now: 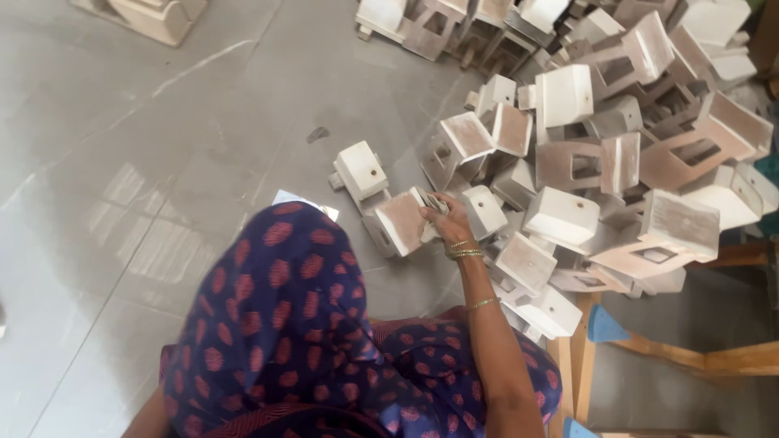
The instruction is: The person sits on the floor next to a large pile of small unfinished wooden stools and wipes each stool with a cloth, one at a time, rubbing the seat and sides before setting the wiped stool aside and picking up the next one.
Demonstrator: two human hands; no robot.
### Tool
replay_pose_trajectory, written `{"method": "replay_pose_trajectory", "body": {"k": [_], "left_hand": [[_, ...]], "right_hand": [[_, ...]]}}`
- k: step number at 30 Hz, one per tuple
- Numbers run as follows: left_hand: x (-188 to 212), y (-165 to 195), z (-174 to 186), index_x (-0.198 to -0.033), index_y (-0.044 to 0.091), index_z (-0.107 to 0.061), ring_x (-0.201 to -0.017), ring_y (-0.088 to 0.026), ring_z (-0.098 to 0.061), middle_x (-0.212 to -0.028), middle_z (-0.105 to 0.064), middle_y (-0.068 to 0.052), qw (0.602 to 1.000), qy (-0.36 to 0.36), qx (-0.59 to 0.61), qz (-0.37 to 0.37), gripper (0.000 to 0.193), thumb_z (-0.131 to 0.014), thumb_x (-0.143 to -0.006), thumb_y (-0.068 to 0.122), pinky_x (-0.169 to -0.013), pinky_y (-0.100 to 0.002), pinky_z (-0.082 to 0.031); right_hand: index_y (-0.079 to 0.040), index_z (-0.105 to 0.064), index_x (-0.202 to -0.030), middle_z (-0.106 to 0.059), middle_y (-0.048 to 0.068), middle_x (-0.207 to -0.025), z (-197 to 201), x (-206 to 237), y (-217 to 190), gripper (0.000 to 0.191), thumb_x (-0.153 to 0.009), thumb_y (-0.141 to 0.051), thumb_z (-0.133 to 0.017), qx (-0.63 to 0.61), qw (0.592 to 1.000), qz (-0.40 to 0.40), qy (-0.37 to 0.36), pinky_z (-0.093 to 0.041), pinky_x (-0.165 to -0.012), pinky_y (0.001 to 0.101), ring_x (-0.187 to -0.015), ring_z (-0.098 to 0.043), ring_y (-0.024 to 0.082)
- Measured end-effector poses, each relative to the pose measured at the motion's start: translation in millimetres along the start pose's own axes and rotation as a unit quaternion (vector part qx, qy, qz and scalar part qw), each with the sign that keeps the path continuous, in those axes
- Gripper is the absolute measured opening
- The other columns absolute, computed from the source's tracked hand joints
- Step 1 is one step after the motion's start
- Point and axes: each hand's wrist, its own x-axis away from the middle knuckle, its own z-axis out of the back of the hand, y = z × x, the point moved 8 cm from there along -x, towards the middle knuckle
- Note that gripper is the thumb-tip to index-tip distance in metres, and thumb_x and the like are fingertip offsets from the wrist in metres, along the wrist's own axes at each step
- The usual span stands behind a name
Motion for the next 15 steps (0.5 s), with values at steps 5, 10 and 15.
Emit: {"method": "replay_pose_trajectory", "body": {"k": [5,10,15], "left_hand": [[-38.8,72.6,56.2,-0.118,0.0,-0.067,-0.111,-0.033,-0.065,-0.119,-0.067,-0.019,0.995,0.046,0.014,-0.083,0.034,-0.07,-0.088,0.015,-0.096,-0.043,-0.05],[-85.9,172.8,229.0,-0.115,-0.001,-0.069,-0.105,-0.032,-0.069,-0.114,-0.071,-0.02,0.925,0.306,0.048,-0.22,0.031,-0.073,-0.087,0.013,-0.093,-0.041,-0.053],[-121.4,269.1,260.6,-0.119,0.005,-0.069,-0.103,-0.026,-0.069,-0.113,-0.07,-0.012,0.89,0.331,0.095,-0.298,0.032,-0.074,-0.088,0.006,-0.093,-0.039,-0.055]], "right_hand": [[-0.004,-0.071,-0.119,-0.069,0.003,-0.096,21.9,-2.2,-5.5,0.04,-0.08,-0.011,-0.082,0.017,0.998,0.027,0.054,-0.053,-0.071,0.0299,-0.082,-0.063,0.014],[-0.002,-0.072,-0.117,-0.074,0.014,-0.103,39.8,34.6,-49.2,0.041,-0.08,-0.013,-0.083,0.257,0.906,0.234,0.242,-0.056,-0.085,0.0404,-0.091,-0.071,0.031],[-0.003,-0.062,-0.131,-0.066,0.019,-0.128,-39.1,54.4,-76.3,0.042,-0.093,-0.017,-0.074,0.291,0.857,0.348,0.246,-0.05,-0.105,0.0479,-0.12,-0.063,0.04]]}}
